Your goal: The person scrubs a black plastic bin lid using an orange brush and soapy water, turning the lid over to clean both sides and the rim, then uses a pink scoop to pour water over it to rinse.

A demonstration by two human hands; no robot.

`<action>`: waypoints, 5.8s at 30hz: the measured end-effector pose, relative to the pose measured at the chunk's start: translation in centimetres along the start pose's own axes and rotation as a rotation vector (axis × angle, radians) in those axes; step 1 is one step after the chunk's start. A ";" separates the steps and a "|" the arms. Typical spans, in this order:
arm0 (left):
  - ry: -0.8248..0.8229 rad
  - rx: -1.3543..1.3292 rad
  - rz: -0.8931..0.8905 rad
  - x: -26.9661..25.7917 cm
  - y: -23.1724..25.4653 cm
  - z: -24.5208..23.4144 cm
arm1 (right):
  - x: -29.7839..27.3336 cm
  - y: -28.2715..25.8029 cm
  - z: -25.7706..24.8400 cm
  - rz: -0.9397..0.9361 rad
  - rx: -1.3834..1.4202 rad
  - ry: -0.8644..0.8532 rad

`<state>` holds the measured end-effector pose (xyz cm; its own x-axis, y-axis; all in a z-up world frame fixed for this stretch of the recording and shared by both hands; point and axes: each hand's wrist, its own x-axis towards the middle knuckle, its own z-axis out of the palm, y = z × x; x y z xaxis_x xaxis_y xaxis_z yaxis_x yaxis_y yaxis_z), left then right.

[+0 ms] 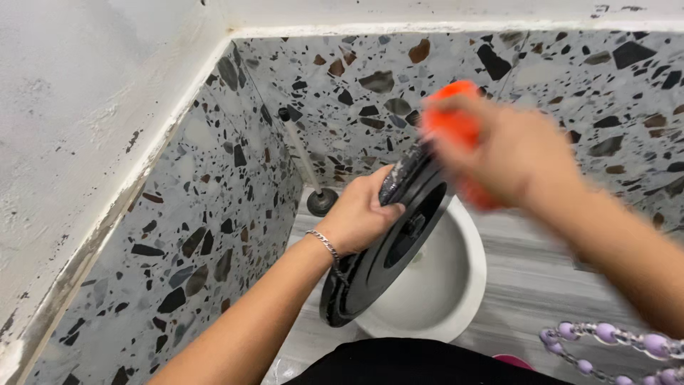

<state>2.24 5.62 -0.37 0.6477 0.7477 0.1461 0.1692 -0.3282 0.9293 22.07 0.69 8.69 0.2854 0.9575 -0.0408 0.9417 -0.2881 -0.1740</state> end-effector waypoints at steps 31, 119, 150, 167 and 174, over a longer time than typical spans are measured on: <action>-0.025 0.158 -0.061 -1.8 4.0 4.6 | 4.4 7.1 -1.2 0.145 0.507 0.115; -0.005 -0.237 -0.136 0.7 -0.7 -0.5 | 1.1 -0.7 6.4 -0.092 0.648 0.394; 0.036 -0.203 -0.140 -0.3 -1.2 0.2 | 3.1 -0.7 0.8 -0.150 0.233 0.133; 0.062 -0.096 -0.090 -1.0 0.4 3.1 | 8.8 4.3 3.9 0.015 0.910 0.214; 0.135 -0.136 -0.094 -1.0 -0.7 1.1 | -1.0 -0.4 15.1 -0.403 0.848 0.746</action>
<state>2.33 4.46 -1.50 0.5266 0.8451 0.0920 0.1163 -0.1788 0.9770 18.71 0.07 -6.06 0.2936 0.6542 0.6970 0.6496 0.3984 -0.6476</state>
